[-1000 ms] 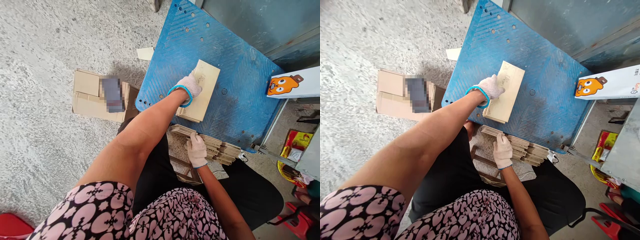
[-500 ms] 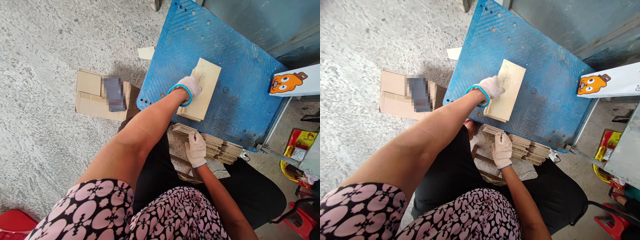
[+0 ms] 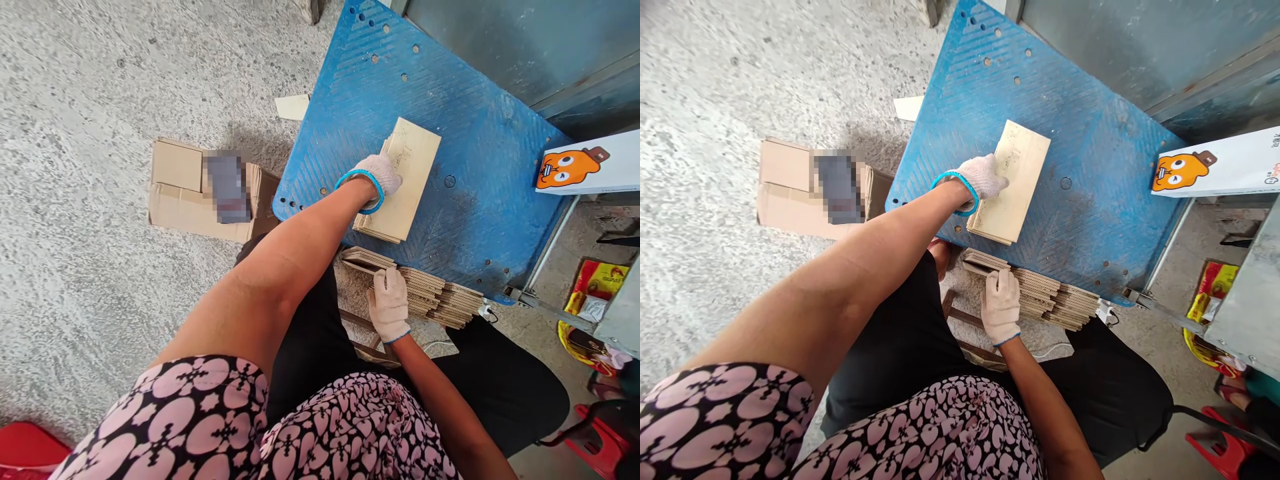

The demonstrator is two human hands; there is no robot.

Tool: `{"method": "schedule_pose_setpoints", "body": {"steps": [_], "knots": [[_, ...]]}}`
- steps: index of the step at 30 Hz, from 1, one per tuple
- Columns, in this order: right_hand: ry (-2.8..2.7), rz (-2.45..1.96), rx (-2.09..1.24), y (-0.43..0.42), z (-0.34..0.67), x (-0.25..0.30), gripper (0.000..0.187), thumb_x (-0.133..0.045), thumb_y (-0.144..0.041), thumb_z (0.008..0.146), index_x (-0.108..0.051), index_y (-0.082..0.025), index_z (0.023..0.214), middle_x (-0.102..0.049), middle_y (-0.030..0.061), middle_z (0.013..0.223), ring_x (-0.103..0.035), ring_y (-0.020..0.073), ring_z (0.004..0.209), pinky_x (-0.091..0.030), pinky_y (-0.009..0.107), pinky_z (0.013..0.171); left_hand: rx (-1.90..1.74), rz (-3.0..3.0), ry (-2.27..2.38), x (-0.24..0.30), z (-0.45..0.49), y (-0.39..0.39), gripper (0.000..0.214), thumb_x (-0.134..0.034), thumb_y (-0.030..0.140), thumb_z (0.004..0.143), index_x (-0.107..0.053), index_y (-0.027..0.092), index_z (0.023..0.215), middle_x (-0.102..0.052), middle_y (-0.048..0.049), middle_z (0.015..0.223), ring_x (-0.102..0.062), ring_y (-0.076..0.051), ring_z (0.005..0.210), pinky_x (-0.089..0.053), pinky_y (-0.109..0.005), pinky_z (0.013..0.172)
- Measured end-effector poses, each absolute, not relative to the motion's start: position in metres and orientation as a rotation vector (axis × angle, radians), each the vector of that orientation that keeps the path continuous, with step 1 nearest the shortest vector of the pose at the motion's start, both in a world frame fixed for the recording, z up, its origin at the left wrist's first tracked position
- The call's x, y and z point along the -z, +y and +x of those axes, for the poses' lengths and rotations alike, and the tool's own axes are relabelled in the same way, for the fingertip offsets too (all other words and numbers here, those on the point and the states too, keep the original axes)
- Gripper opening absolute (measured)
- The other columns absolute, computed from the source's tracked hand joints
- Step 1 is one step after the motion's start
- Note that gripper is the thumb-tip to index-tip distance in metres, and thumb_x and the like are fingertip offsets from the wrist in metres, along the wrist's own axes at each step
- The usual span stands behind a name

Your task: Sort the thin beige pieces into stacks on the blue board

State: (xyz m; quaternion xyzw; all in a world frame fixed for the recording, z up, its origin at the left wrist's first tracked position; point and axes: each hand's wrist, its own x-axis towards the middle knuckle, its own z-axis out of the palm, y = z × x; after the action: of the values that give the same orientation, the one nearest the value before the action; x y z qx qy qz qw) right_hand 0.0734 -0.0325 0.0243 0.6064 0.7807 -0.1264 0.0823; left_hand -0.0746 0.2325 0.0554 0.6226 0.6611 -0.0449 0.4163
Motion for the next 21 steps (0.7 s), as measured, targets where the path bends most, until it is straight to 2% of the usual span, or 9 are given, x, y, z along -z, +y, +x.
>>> {"method": "schedule_pose_setpoints", "body": {"steps": [2, 5, 11, 16, 21], "knots": [[2.308, 1.771, 0.486, -0.038, 0.077, -0.018, 0.017, -0.049, -0.025, 0.095, -0.06, -0.019, 0.106, -0.058, 0.0087, 0.099, -0.051, 0.0228, 0.092, -0.041, 0.034, 0.083, 0.119, 1.572, 1.652, -0.056, -0.075, 0.233, 0.054, -0.053, 0.046, 0.084, -0.059, 0.017, 0.129, -0.063, -0.0139, 0.13, -0.059, -0.028, 0.118, -0.046, -0.031, 0.094], [2.247, 1.722, 0.613, -0.039, 0.084, -0.007, 0.02, -0.044, -0.023, 0.098, -0.064, -0.021, 0.095, -0.064, 0.005, 0.094, -0.057, 0.0188, 0.086, -0.042, 0.029, 0.076, 0.114, 1.565, 1.65, -0.058, -0.076, 0.234, 0.053, -0.054, 0.047, 0.085, -0.059, 0.016, 0.128, -0.063, -0.014, 0.131, -0.059, -0.028, 0.119, -0.046, -0.03, 0.094], [2.136, 1.64, 0.741, -0.019, 0.09, -0.001, 0.02, -0.052, -0.023, 0.095, -0.069, -0.026, 0.105, -0.071, 0.0046, 0.108, -0.063, 0.0191, 0.094, -0.043, 0.027, 0.074, -0.005, 1.497, 1.665, -0.068, -0.086, 0.238, 0.049, -0.055, 0.042, 0.085, -0.058, 0.017, 0.127, -0.063, -0.0133, 0.128, -0.056, -0.031, 0.121, -0.043, -0.035, 0.098], [2.024, 1.586, 0.792, 0.005, 0.085, -0.018, 0.02, -0.051, -0.027, 0.095, -0.07, -0.027, 0.092, -0.073, 0.0036, 0.093, -0.065, 0.0191, 0.084, -0.04, 0.028, 0.066, -0.069, 1.479, 1.641, -0.084, -0.092, 0.236, 0.043, -0.053, 0.039, 0.088, -0.058, 0.021, 0.127, -0.064, -0.0088, 0.126, -0.053, -0.029, 0.124, -0.041, -0.034, 0.101], [2.085, 1.756, 1.11, 0.032, 0.11, -0.059, 0.019, -0.054, -0.022, 0.091, -0.072, -0.025, 0.09, -0.074, 0.0017, 0.09, -0.064, 0.0174, 0.083, -0.043, 0.027, 0.074, -0.114, 1.394, 1.583, -0.105, -0.092, 0.23, 0.036, -0.059, 0.038, 0.085, -0.068, 0.021, 0.116, -0.067, -0.01, 0.121, -0.057, -0.029, 0.12, -0.043, -0.036, 0.1]]}}
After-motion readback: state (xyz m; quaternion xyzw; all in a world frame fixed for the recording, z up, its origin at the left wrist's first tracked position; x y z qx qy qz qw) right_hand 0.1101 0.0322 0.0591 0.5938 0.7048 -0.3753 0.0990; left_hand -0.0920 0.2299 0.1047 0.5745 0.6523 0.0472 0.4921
